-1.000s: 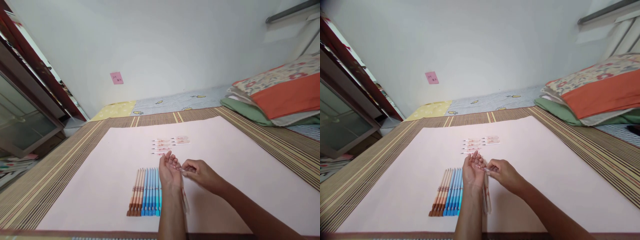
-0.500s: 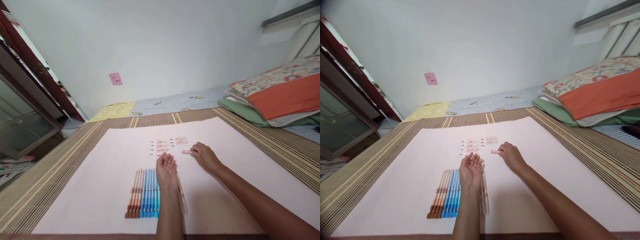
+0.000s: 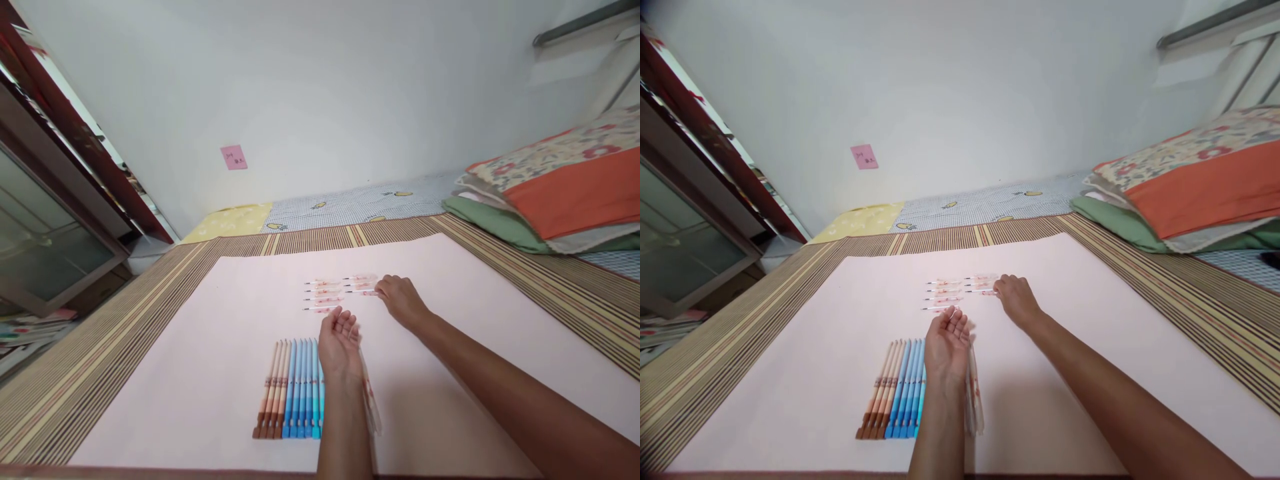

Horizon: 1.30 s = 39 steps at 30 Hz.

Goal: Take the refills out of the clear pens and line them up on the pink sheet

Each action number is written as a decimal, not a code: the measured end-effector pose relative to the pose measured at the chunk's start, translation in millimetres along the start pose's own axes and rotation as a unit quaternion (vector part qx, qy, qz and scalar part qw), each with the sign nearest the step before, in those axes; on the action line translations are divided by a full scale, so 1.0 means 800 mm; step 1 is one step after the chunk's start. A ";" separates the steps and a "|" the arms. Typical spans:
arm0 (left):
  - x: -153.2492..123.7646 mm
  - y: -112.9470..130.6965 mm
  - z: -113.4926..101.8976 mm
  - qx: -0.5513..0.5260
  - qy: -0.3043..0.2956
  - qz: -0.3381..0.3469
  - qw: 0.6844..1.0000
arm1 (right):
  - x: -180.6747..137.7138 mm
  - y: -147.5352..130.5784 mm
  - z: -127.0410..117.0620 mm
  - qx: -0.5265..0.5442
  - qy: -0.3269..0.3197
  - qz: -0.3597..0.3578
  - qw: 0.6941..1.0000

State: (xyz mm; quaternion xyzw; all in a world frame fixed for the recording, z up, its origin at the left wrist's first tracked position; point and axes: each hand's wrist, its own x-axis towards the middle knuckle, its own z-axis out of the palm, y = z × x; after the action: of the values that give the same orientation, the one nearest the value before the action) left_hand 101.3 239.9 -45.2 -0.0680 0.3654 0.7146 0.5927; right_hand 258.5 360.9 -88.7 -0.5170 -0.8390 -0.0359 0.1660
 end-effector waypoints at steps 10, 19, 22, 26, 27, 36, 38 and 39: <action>0.000 -0.004 0.000 0.009 -0.002 -0.006 1.000 | 0.005 -0.001 0.004 -0.013 0.019 -0.003 1.000; -0.002 -0.004 0.002 0.007 -0.001 -0.014 1.000 | 0.009 -0.007 0.003 -0.015 0.015 -0.002 1.000; -0.002 -0.005 0.001 0.003 -0.001 -0.017 1.000 | 0.009 -0.008 0.001 -0.019 0.014 -0.006 1.000; -0.002 -0.006 0.001 0.004 -0.004 -0.018 1.000 | 0.009 -0.008 0.001 -0.028 0.019 -0.004 0.999; -0.002 -0.006 0.001 0.004 -0.004 -0.018 1.000 | 0.009 -0.008 0.002 -0.029 0.020 -0.002 0.999; -0.004 -0.004 0.002 0.006 -0.001 -0.022 1.000 | 0.007 0.000 0.002 -0.005 0.034 0.001 0.999; -0.004 -0.004 0.003 0.006 -0.004 -0.021 1.000 | 0.006 0.003 0.001 -0.002 0.036 0.003 0.999; -0.004 -0.004 0.003 0.005 -0.005 -0.020 1.000 | 0.005 0.005 0.001 -0.002 0.037 0.004 0.999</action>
State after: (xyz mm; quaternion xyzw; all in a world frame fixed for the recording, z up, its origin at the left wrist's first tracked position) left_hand 105.9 238.7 -43.1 -0.0688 0.3650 0.7011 0.6086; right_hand 260.0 366.1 -88.6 -0.5193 -0.8298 -0.0559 0.1966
